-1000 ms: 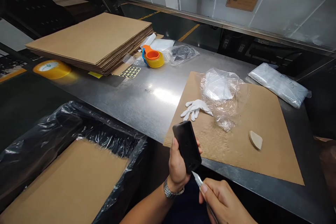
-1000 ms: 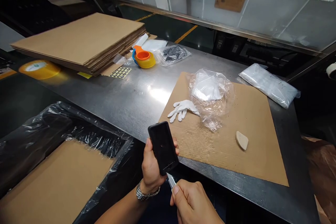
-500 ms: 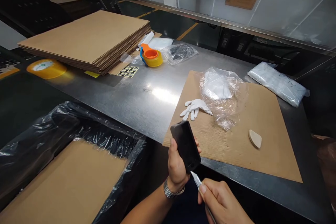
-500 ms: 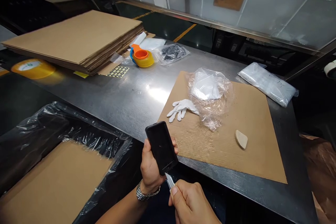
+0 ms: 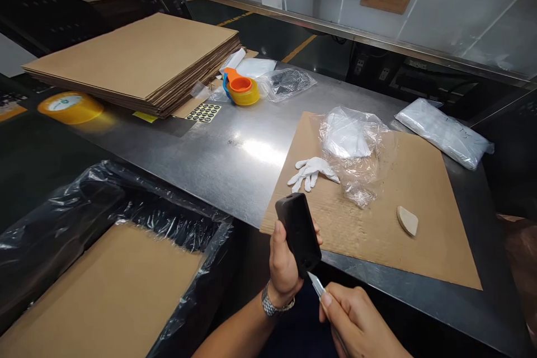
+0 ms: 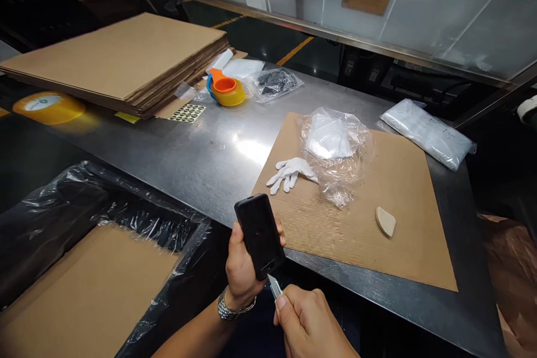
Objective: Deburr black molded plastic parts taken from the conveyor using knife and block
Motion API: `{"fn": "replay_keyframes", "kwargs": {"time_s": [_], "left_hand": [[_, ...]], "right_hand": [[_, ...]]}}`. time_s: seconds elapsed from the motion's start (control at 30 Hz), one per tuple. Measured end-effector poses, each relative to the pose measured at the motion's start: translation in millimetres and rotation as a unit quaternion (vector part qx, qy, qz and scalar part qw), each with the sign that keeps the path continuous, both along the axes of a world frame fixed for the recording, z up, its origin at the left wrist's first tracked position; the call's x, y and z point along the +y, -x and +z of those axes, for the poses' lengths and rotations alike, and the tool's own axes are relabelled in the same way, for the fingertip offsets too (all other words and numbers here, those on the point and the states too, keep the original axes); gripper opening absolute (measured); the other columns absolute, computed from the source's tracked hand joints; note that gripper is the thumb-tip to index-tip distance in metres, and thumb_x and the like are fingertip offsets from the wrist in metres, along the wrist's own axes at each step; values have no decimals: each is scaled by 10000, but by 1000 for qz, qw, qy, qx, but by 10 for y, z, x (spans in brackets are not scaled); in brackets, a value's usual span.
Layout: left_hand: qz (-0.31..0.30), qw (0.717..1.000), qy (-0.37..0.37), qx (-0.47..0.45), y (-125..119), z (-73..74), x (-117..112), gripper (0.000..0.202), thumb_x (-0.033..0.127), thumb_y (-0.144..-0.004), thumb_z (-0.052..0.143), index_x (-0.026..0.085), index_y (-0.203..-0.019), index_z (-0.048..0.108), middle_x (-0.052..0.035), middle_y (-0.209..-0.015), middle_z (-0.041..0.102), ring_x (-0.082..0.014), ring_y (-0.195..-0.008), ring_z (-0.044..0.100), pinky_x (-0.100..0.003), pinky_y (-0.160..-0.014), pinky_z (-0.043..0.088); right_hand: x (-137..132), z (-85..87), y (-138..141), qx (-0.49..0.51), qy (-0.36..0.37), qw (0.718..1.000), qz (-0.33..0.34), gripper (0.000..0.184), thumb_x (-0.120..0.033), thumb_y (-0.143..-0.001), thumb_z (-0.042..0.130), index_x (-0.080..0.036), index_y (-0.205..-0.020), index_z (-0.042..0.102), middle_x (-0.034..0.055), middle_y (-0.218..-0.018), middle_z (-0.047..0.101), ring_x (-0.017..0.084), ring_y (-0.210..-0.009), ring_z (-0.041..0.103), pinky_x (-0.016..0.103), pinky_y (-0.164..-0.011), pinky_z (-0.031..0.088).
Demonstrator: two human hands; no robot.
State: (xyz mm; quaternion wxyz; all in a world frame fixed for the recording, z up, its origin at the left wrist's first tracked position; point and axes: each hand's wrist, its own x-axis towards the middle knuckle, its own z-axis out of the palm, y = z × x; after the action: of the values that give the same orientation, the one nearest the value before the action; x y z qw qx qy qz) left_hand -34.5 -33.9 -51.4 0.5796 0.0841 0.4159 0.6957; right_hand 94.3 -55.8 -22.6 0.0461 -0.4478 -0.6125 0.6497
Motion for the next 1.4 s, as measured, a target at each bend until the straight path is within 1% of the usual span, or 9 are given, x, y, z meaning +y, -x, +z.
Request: {"fn": "replay_keyframes", "kwargs": {"time_s": [0.4, 0.73, 0.8, 0.87, 0.93, 1.03, 1.13, 1.23, 1.4], "left_hand": [[12, 999, -8, 43, -3, -44, -20, 544, 607, -788, 427, 115, -832, 656, -79, -722, 652, -161, -571, 588, -267, -536, 468], [49, 999, -17, 15, -40, -54, -39, 537, 622, -766, 445, 134, -823, 661, -66, -717, 652, -159, -585, 591, -254, -528, 470], [69, 997, -20, -4, -50, -59, -31, 531, 632, -748, 464, 144, -812, 664, -57, -712, 651, -157, -586, 594, -250, -533, 476], [86, 996, -31, -24, -57, -63, -16, 511, 634, -734, 483, 164, -822, 665, -44, -711, 649, -155, -581, 595, -246, -527, 480], [105, 993, -45, -33, -61, -61, 0, 487, 629, -729, 493, 186, -838, 663, -35, -710, 646, -153, -572, 595, -244, -518, 481], [133, 988, -69, -24, -66, -54, 11, 481, 632, -726, 491, 196, -843, 657, -33, -696, 638, -158, -568, 592, -255, -524, 488], [157, 985, -74, -20, -70, -41, 7, 487, 643, -705, 503, 200, -843, 652, -34, -692, 634, -161, -567, 581, -263, -520, 489], [169, 982, -84, -8, -74, -16, 0, 484, 646, -700, 501, 203, -828, 647, -31, -678, 625, -158, -565, 566, -262, -520, 483], [167, 981, -98, 14, -82, 16, 3, 465, 627, -734, 466, 206, -817, 645, -26, -689, 618, -152, -576, 565, -259, -538, 477]], "right_hand": [[-46, -75, -7, 26, 47, 998, -17, 477, -565, -897, 267, -175, -693, 450, -90, -347, 352, 47, -294, 344, 141, -345, 252], [-48, -83, -19, 45, 86, 995, -12, 449, -537, -903, 291, -168, -729, 479, -95, -355, 351, 48, -304, 338, 142, -348, 266], [-38, -37, -32, 26, 43, 999, -1, 418, -479, -926, 273, -167, -757, 493, -98, -361, 344, 54, -308, 345, 152, -361, 279], [-53, -5, -52, -22, -89, 996, 15, 360, -379, -944, 279, -163, -770, 510, -81, -399, 380, 62, -335, 379, 169, -385, 288], [-91, -9, -70, -69, -292, 953, 30, 279, -249, -933, 315, -144, -813, 544, -54, -461, 453, 71, -371, 429, 191, -408, 295], [-152, -81, -70, -99, -573, 812, 41, 208, -129, -887, 394, -78, -932, 590, -26, -506, 530, 77, -389, 479, 217, -416, 297], [-178, -147, -33, -128, -700, 701, 46, 191, -71, -852, 447, -43, -913, 625, -41, -449, 497, 69, -354, 452, 234, -398, 272], [-184, -149, 6, -158, -723, 672, 44, 211, -44, -845, 440, -38, -871, 649, -49, -412, 454, 65, -328, 416, 247, -391, 250], [-222, -137, 10, -174, -716, 673, 66, 209, -52, -842, 456, -35, -914, 651, -41, -433, 465, 70, -342, 432, 257, -399, 248]]}}
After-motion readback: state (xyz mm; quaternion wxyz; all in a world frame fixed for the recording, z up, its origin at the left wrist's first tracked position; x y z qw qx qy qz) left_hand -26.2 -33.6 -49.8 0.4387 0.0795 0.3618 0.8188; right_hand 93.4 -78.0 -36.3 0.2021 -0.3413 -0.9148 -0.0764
